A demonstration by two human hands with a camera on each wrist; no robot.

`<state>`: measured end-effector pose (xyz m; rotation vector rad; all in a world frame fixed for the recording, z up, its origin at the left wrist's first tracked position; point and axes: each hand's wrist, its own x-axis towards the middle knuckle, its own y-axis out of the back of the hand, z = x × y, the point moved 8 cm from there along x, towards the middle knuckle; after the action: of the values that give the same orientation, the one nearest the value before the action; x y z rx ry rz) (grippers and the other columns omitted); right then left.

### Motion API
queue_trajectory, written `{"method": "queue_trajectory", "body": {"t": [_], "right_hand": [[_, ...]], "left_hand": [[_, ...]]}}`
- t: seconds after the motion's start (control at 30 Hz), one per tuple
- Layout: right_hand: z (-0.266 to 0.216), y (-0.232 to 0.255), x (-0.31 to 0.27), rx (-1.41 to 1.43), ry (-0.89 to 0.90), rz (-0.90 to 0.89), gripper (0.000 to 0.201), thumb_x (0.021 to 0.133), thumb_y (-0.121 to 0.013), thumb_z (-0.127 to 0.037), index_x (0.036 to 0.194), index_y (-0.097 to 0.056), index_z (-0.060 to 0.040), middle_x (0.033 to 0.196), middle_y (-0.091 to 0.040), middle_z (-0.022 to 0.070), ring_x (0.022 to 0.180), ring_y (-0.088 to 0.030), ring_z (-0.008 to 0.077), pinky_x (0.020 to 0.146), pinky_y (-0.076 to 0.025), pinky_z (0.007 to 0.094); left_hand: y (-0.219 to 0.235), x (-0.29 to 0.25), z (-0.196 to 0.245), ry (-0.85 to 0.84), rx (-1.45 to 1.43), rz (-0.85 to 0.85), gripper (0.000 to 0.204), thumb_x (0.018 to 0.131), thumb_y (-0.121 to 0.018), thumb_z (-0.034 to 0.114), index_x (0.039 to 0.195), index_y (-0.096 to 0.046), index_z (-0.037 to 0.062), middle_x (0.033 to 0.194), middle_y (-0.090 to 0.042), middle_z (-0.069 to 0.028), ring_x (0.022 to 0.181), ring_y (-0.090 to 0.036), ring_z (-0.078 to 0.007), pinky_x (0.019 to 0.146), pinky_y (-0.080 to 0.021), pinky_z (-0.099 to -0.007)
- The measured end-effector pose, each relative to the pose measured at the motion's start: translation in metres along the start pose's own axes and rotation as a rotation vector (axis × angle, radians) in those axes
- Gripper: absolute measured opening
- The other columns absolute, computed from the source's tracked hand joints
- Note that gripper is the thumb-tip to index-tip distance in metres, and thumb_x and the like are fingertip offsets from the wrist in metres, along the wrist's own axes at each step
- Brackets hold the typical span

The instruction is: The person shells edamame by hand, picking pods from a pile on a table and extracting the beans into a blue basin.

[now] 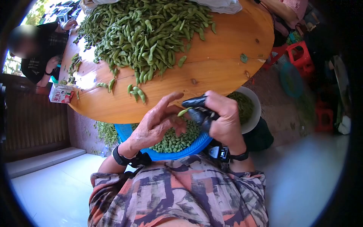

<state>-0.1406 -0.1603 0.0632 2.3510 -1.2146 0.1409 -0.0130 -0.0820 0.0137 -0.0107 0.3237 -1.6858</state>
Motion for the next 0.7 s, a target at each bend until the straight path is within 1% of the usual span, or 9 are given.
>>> {"method": "queue_trajectory", "body": {"t": [0.13, 0.2, 0.23, 0.27, 0.3, 0.43, 0.5, 0.57, 0.7], "right_hand": [[0.032, 0.052, -0.018, 0.049, -0.217, 0.018, 0.018, 0.073, -0.078, -0.010, 0.084, -0.069, 0.0015, 0.076, -0.061, 0.0085, 0.066, -0.061, 0.0189, 0.060, -0.045, 0.0289], [0.049, 0.088, -0.040, -0.274, -0.106, -0.040, 0.026, 0.070, -0.077, -0.013, 0.091, -0.070, 0.0008, 0.075, -0.062, 0.0113, 0.070, -0.063, 0.0197, 0.063, -0.047, 0.0292], [0.046, 0.090, -0.035, -0.386, -0.291, -0.306, 0.031, 0.071, -0.074, -0.013, 0.099, -0.070, -0.0002, 0.079, -0.064, 0.0138, 0.070, -0.062, 0.0207, 0.063, -0.046, 0.0308], [0.023, 0.096, -0.040, -0.478, -0.100, -0.114, 0.035, 0.072, -0.067, -0.007, 0.106, -0.068, 0.0003, 0.078, -0.063, 0.0164, 0.066, -0.059, 0.0226, 0.061, -0.044, 0.0330], [0.054, 0.112, -0.048, -0.542, -0.516, -0.152, 0.037, 0.072, -0.060, -0.002, 0.108, -0.066, 0.0008, 0.078, -0.062, 0.0192, 0.066, -0.060, 0.0248, 0.063, -0.045, 0.0335], [0.072, 0.140, -0.051, -0.807, -0.573, 0.044, 0.038, 0.073, -0.054, 0.003, 0.110, -0.066, 0.0006, 0.074, -0.060, 0.0189, 0.064, -0.056, 0.0217, 0.064, -0.045, 0.0347], [0.067, 0.138, -0.045, -0.723, -0.548, 0.194, 0.037, 0.075, -0.054, 0.004, 0.110, -0.066, -0.0001, 0.073, -0.059, 0.0187, 0.064, -0.055, 0.0198, 0.064, -0.045, 0.0355], [0.039, 0.117, -0.027, -0.652, -0.209, 0.265, 0.035, 0.079, -0.053, 0.004, 0.110, -0.066, -0.0014, 0.069, -0.056, 0.0156, 0.063, -0.050, 0.0158, 0.061, -0.043, 0.0336], [0.018, 0.059, -0.001, -0.382, -0.121, 0.154, 0.030, 0.081, -0.056, 0.003, 0.107, -0.068, -0.0046, 0.068, -0.051, 0.0113, 0.062, -0.048, 0.0144, 0.058, -0.039, 0.0285]], "left_hand": [[-0.015, -0.020, -0.003, -0.084, 0.507, -0.291, 0.023, 0.090, -0.063, 0.003, 0.113, -0.064, 0.0030, 0.104, -0.067, -0.0128, 0.097, -0.066, -0.0249, 0.084, -0.053, -0.0339], [-0.002, -0.032, 0.006, -0.132, 0.589, -0.316, 0.021, 0.088, -0.063, 0.002, 0.109, -0.065, 0.0031, 0.103, -0.068, -0.0130, 0.096, -0.066, -0.0269, 0.084, -0.053, -0.0345], [0.005, -0.041, 0.012, -0.182, 0.668, -0.355, 0.019, 0.086, -0.064, 0.001, 0.105, -0.067, 0.0032, 0.101, -0.068, -0.0131, 0.095, -0.066, -0.0288, 0.083, -0.054, -0.0352], [0.029, -0.046, 0.020, -0.158, 0.661, -0.183, 0.017, 0.082, -0.066, -0.002, 0.098, -0.068, 0.0019, 0.099, -0.069, -0.0123, 0.094, -0.066, -0.0295, 0.082, -0.054, -0.0357], [0.060, -0.053, 0.029, -0.165, 0.701, -0.025, 0.022, 0.078, -0.065, -0.007, 0.099, -0.068, 0.0010, 0.091, -0.068, -0.0123, 0.083, -0.067, -0.0269, 0.076, -0.054, -0.0339], [0.170, -0.077, 0.084, -0.260, 1.173, 0.736, 0.031, 0.076, -0.062, -0.011, 0.104, -0.067, 0.0025, 0.095, -0.066, -0.0112, 0.075, -0.066, -0.0206, 0.069, -0.053, -0.0333], [0.198, -0.077, 0.085, -0.223, 1.354, 0.756, 0.027, 0.079, -0.065, -0.004, 0.105, -0.067, 0.0031, 0.106, -0.063, -0.0101, 0.076, -0.064, -0.0163, 0.066, -0.052, -0.0295], [0.216, -0.068, 0.074, -0.231, 1.257, 0.654, 0.023, 0.080, -0.064, -0.002, 0.102, -0.067, 0.0035, 0.107, -0.062, -0.0091, 0.074, -0.063, -0.0165, 0.065, -0.051, -0.0282], [0.221, -0.062, 0.076, -0.277, 1.375, 0.648, 0.016, 0.085, -0.061, 0.002, 0.099, -0.069, 0.0034, 0.096, -0.065, -0.0070, 0.065, -0.060, -0.0136, 0.060, -0.049, -0.0265]]}}
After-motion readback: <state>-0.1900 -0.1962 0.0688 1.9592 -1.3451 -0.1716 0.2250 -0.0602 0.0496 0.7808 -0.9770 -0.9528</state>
